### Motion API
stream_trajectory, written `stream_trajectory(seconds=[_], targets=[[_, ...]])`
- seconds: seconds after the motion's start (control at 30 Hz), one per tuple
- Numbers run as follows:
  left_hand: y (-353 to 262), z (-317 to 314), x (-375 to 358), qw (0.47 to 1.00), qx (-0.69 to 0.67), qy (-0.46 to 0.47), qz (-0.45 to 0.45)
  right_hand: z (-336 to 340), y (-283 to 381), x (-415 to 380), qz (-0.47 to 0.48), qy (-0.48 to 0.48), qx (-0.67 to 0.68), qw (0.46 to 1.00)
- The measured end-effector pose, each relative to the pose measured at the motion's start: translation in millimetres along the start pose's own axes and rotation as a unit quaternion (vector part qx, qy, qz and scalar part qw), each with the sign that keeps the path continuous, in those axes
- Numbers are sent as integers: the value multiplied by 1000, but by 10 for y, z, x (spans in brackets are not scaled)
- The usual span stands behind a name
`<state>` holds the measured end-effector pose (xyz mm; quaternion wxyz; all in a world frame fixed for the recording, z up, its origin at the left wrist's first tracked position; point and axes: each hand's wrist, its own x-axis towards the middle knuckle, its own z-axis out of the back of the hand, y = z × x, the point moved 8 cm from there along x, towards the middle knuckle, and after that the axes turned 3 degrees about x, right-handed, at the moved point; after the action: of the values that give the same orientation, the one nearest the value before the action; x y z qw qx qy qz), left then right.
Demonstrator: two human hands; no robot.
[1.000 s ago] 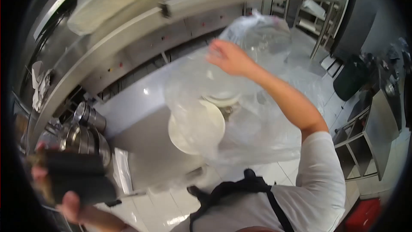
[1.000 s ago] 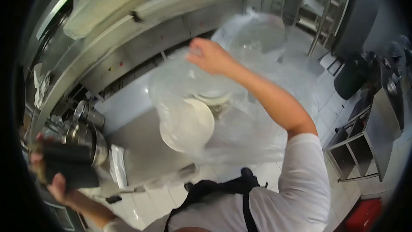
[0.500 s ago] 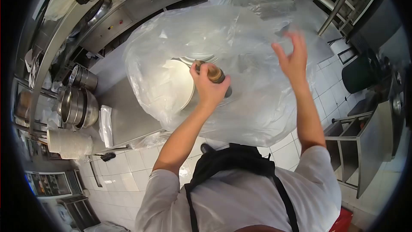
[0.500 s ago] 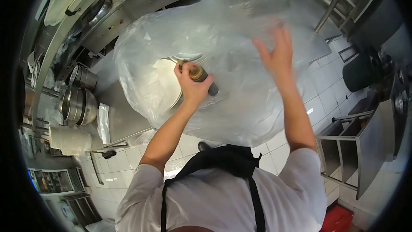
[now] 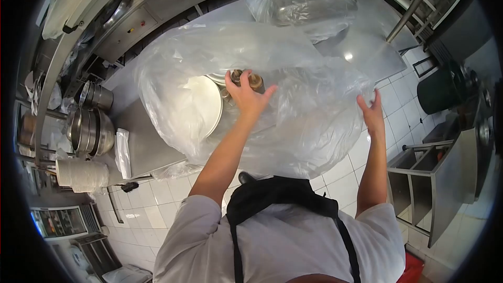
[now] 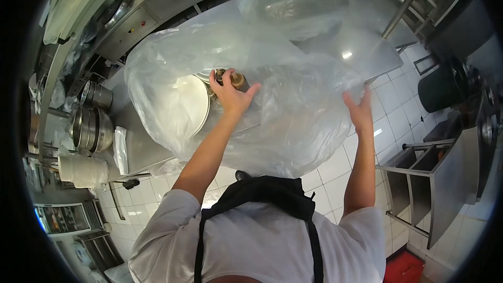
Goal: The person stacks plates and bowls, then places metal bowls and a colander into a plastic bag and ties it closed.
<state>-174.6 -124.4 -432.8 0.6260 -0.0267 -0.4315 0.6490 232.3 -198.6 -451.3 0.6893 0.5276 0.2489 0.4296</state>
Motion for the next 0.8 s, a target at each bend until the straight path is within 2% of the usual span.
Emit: stream_trajectory(seconds=[0.03, 0.07, 0.17, 0.23, 0.27, 0.3, 0.33, 0.37, 0.4, 0.43, 0.47, 0.5, 0.53, 0.57, 0.6, 0.63, 0.67, 0.73, 0.77, 0.8], targets=[[-55, 40, -13, 1000, 25, -2, -17, -86, -111, -145, -118, 44, 59, 990], [-85, 72, -6, 1000, -5, -7, -24, -188, -242, -292, -235, 89, 116, 961], [-167, 234, -35, 996, -74, -30, -38, -333, -412, -284, -201, 162, 88, 962], [-233, 538, -84, 992, -98, -63, -45, -219, -473, -83, -154, 159, 100, 970], [-358, 910, -123, 978, -104, -124, -128, -165, -469, 39, -128, 159, 107, 973], [-436, 1380, -170, 954, -107, -181, -212, 54, -388, 141, -87, 63, 79, 991], [-494, 1909, -204, 914, -65, -245, -318, 238, -10, 190, 5, 5, -63, 998], [-381, 2324, -182, 881, -36, -301, -364, 415, 223, 218, 107, -96, -226, 964], [-83, 2677, -118, 876, 25, -368, -310, 430, 676, 130, 175, -125, -237, 947], [474, 2929, 109, 927, -77, -333, -156, 393, 1221, 8, 245, -154, -246, 925], [1106, 3061, 250, 941, -178, -289, 3, 225, 1545, -39, 294, -104, -158, 937], [1924, 3018, 361, 941, -226, -229, 106, 28, 1848, -120, 337, -54, -68, 938], [2545, 2860, 477, 926, -272, -162, 204, -275, 2175, -251, 375, 18, -63, 925], [2343, 2598, 698, 991, 21, 64, 118, -615, 2468, -424, 408, 87, -60, 907], [2258, 2255, 744, 908, 312, 278, 13, -996, 2743, -592, 430, 137, -66, 890], [2196, 2041, 739, 855, 376, 354, -51, -1378, 3006, -733, 451, 184, -74, 870], [2103, 1905, 868, 884, 320, 337, -47, -1777, 3081, -793, 458, 209, -108, 857], [1884, 1632, 1169, 953, 114, 281, -13, -2618, 3125, -847, 334, 350, -98, 870], [1827, 1497, 1294, 967, -22, 255, 22, -3035, 3106, -922, 343, 374, -85, 857], [1797, 1345, 1392, 957, -163, 232, 58, -3375, 3119, -1018, 351, 399, -72, 844]])
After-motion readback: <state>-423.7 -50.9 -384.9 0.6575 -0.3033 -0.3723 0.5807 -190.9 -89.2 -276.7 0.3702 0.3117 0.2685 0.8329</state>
